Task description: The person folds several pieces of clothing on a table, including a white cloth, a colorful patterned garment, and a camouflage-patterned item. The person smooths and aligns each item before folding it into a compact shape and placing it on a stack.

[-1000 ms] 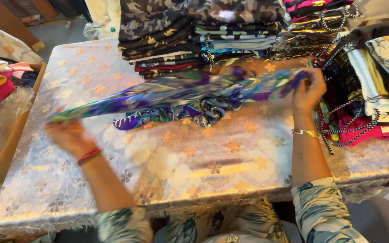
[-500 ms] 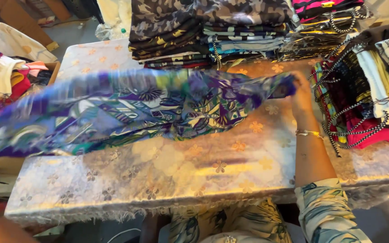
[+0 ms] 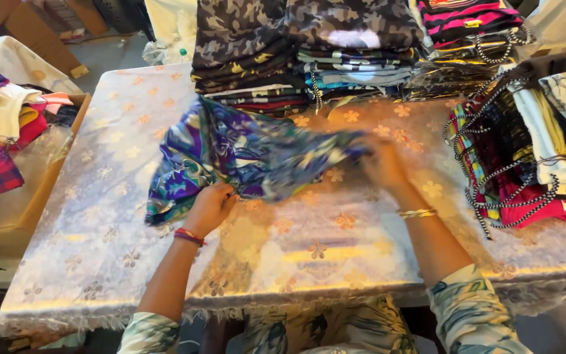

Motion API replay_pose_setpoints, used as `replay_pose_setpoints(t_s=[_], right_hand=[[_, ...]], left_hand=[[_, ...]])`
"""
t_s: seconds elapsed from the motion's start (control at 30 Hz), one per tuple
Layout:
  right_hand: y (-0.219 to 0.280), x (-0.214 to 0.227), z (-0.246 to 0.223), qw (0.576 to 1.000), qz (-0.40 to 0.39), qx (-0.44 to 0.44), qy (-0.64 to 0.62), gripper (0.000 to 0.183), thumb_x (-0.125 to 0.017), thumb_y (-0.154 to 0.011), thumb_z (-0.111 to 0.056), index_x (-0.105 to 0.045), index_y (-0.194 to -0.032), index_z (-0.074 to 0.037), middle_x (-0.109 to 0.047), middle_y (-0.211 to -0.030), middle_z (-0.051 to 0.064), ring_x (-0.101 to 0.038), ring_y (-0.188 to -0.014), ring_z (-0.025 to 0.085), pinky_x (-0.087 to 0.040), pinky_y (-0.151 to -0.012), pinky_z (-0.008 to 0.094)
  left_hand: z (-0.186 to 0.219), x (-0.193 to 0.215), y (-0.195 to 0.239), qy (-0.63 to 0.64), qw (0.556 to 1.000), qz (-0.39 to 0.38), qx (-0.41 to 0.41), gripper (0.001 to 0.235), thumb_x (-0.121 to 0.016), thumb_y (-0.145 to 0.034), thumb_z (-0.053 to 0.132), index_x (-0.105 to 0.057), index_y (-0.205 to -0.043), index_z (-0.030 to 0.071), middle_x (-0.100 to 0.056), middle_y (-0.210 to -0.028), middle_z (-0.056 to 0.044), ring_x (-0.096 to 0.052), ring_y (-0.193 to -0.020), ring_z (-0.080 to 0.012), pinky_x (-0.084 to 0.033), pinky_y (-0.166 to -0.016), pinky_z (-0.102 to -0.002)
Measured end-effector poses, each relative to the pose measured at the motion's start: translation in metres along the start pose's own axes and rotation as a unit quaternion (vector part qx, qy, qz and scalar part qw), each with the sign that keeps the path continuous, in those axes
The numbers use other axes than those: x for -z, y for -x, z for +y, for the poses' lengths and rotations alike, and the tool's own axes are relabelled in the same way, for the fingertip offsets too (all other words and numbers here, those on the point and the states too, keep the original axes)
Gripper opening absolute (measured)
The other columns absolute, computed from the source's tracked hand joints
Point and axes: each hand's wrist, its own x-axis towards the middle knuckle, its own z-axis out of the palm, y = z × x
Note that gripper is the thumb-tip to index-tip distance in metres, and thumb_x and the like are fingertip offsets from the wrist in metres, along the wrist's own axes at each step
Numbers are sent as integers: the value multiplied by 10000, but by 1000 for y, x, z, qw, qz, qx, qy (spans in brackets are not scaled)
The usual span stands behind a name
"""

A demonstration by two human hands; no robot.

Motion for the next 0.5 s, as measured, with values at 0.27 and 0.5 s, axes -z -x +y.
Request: replay_pose_setpoints(t_s=[0.27, 0.5], right_hand=[[3, 84, 82, 925, 338, 26, -173, 353, -484, -920, 157, -598, -1196, -30, -623, -1147, 61, -609, -1075, 179, -508, -1004, 318], [9, 122, 29, 739, 275, -2, -615, 213, -527, -1048, -79, -592, -1249, -106, -677, -1247, 110, -682, -1149, 273, -570, -1071, 433]], left_hand=[[0, 91, 30, -248, 945, 204, 67, 106, -640, -999, 101, -666, -934, 22, -658, -938, -181, -632, -892, -389, -507, -796, -501], [4, 171, 100, -281, 813, 502, 88, 302, -701, -1106, 176, -585, -967, -66, -610, -974, -208, -575, -886, -351, -449, -814, -446]])
